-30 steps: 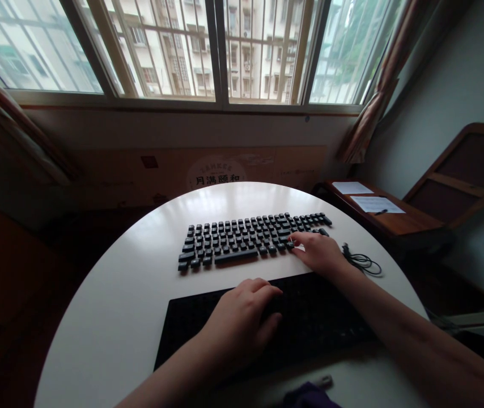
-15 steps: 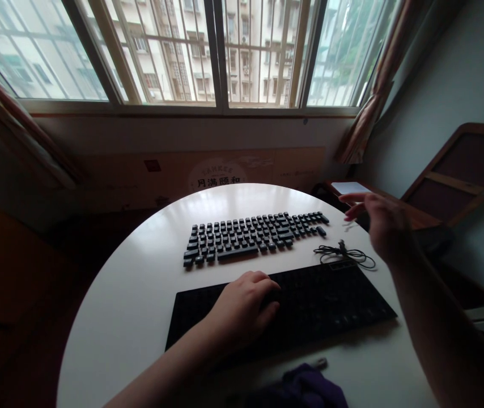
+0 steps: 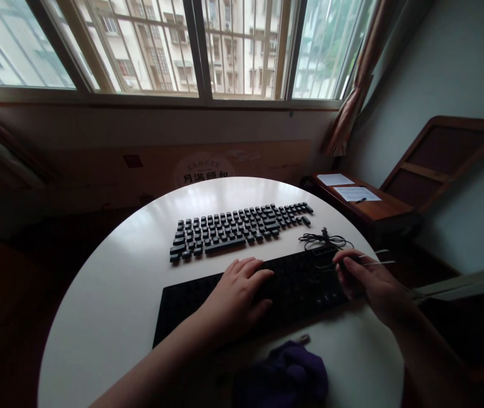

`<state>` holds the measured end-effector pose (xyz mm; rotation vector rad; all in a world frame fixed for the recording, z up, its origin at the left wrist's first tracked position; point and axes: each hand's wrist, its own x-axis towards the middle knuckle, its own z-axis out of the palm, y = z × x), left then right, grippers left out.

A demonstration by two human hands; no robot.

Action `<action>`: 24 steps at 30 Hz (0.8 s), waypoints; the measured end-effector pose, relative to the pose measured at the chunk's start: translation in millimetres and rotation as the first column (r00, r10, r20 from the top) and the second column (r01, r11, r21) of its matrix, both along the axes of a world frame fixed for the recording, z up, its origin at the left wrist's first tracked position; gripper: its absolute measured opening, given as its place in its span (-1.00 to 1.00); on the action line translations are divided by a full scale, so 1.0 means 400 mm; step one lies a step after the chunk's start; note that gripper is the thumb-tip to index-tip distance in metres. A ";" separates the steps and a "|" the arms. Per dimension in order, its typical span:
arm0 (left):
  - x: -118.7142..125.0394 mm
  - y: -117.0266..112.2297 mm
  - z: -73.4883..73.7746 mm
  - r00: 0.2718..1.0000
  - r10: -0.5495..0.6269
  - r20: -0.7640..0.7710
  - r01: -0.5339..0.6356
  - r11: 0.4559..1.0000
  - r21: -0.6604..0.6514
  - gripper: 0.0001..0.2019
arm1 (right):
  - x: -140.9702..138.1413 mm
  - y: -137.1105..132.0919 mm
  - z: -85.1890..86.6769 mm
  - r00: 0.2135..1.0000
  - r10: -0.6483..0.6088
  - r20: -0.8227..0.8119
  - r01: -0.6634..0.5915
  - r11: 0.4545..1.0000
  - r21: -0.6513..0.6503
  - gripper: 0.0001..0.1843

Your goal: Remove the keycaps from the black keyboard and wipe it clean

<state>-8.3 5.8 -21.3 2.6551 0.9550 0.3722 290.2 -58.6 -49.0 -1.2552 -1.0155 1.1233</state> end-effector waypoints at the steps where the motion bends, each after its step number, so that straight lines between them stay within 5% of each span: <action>1: 0.000 0.000 -0.003 0.999 0.000 -0.035 0.000 1.000 -0.014 -0.48 | -0.010 -0.001 -0.008 0.999 -0.026 -0.026 0.026 1.000 -0.016 -0.56; 10: 0.003 0.005 -0.010 0.989 0.016 -0.150 -0.025 0.998 -0.058 -0.45 | -0.091 -0.034 -0.036 0.979 -0.140 0.150 0.136 0.990 0.040 -0.65; 24: 0.008 0.004 0.000 0.984 0.018 -0.177 -0.029 0.998 -0.059 -0.41 | -0.073 -0.021 -0.044 0.961 0.040 0.273 -0.044 0.999 0.012 -0.60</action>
